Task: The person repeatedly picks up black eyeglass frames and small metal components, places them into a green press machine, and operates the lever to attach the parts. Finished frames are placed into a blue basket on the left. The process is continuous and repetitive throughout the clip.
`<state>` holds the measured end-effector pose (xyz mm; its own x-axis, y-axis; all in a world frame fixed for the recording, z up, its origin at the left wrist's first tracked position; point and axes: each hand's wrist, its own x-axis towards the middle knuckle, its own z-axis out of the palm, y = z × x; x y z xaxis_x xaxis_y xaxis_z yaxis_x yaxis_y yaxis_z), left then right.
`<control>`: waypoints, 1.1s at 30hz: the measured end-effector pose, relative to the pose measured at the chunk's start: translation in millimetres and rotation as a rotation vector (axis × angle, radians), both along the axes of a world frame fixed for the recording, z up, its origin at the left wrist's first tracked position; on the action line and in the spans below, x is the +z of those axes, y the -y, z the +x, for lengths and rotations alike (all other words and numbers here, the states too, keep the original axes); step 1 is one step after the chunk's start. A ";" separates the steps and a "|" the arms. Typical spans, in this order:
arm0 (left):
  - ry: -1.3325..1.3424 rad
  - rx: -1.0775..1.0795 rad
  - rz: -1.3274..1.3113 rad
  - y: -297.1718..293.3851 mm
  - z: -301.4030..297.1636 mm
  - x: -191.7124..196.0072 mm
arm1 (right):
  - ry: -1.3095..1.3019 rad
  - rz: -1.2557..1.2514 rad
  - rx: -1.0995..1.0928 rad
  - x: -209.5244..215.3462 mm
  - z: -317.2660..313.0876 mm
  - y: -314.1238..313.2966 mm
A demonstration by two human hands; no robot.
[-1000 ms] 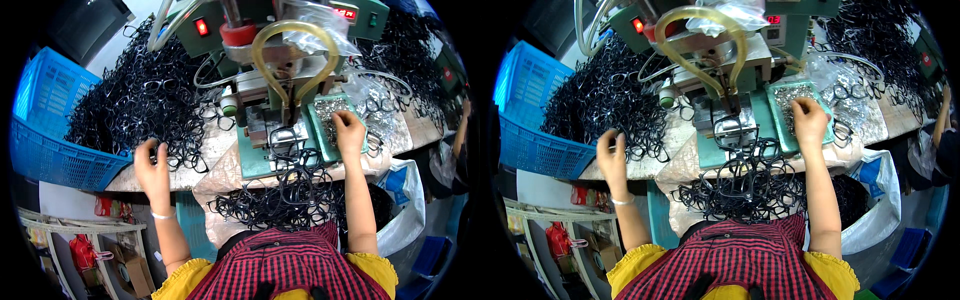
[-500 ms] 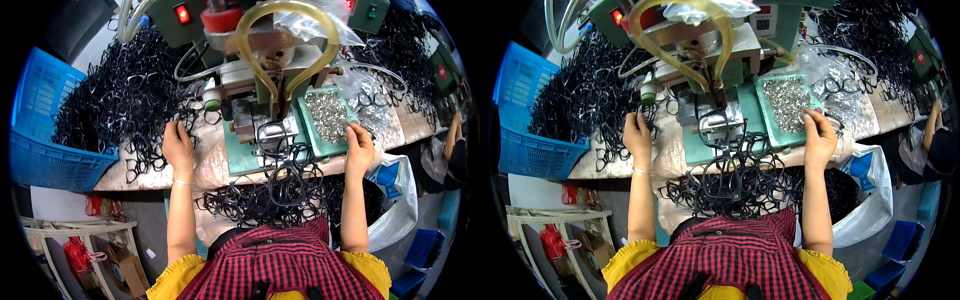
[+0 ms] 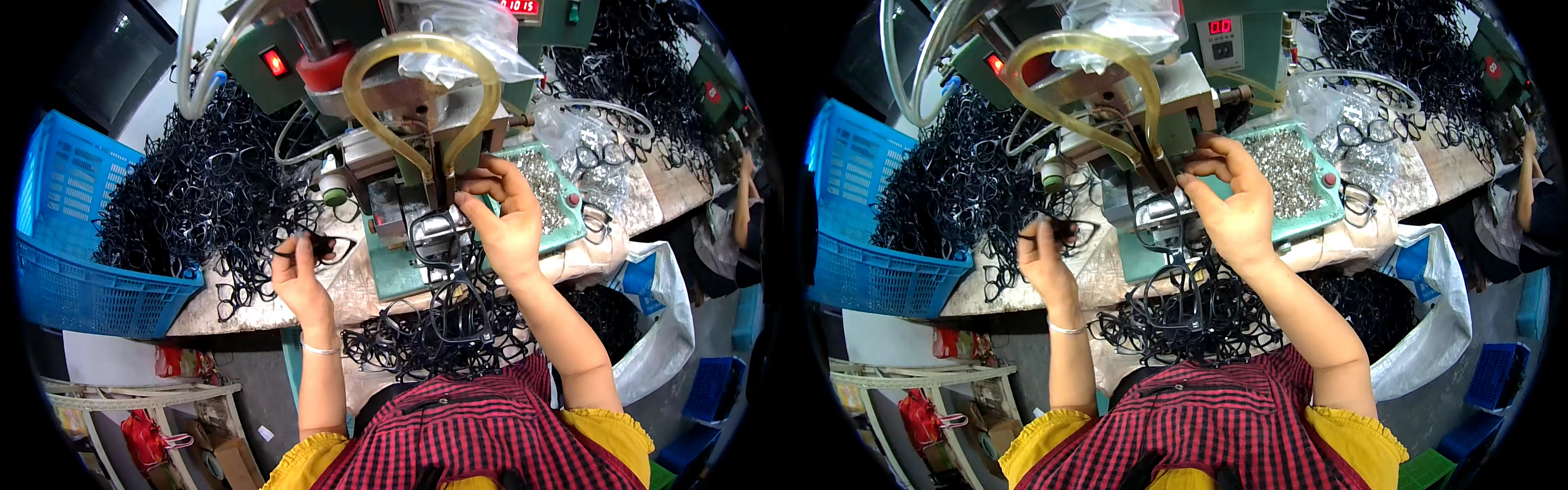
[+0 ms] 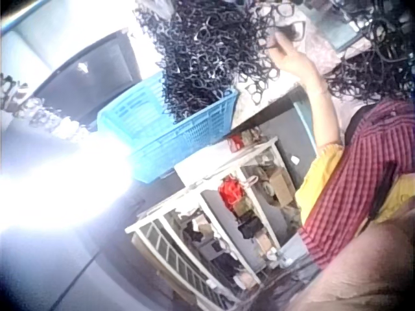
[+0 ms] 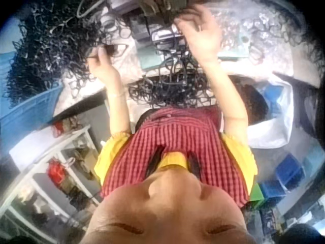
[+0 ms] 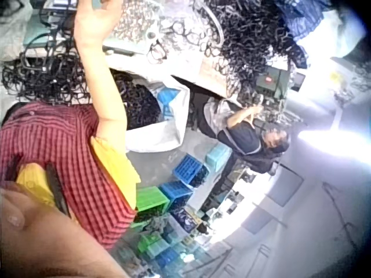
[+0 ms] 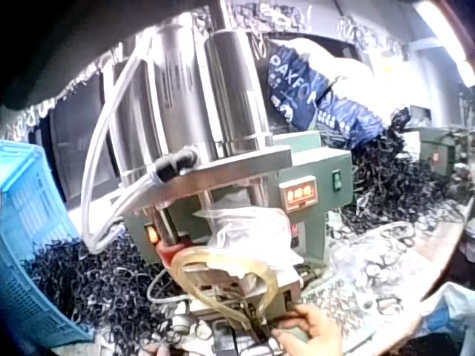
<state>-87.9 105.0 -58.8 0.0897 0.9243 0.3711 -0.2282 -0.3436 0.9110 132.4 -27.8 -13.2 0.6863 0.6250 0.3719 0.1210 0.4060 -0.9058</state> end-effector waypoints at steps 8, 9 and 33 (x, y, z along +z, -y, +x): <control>0.177 -0.356 0.696 52.1 30.3 126.0 | -0.177 -0.007 0.151 29.2 -22.2 6.1; 0.080 -0.371 0.730 51.3 29.1 120.2 | -0.089 -0.010 0.129 28.3 -22.7 9.9; -0.489 -0.244 0.954 91.5 23.4 36.4 | 0.978 -0.379 -0.513 -55.8 105.4 30.3</control>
<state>-64.5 13.5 -22.4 0.5627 0.2139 0.7985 -0.0726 -0.9494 0.3055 237.7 -58.1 -69.0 0.4144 0.5418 0.7313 0.9060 -0.1692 -0.3881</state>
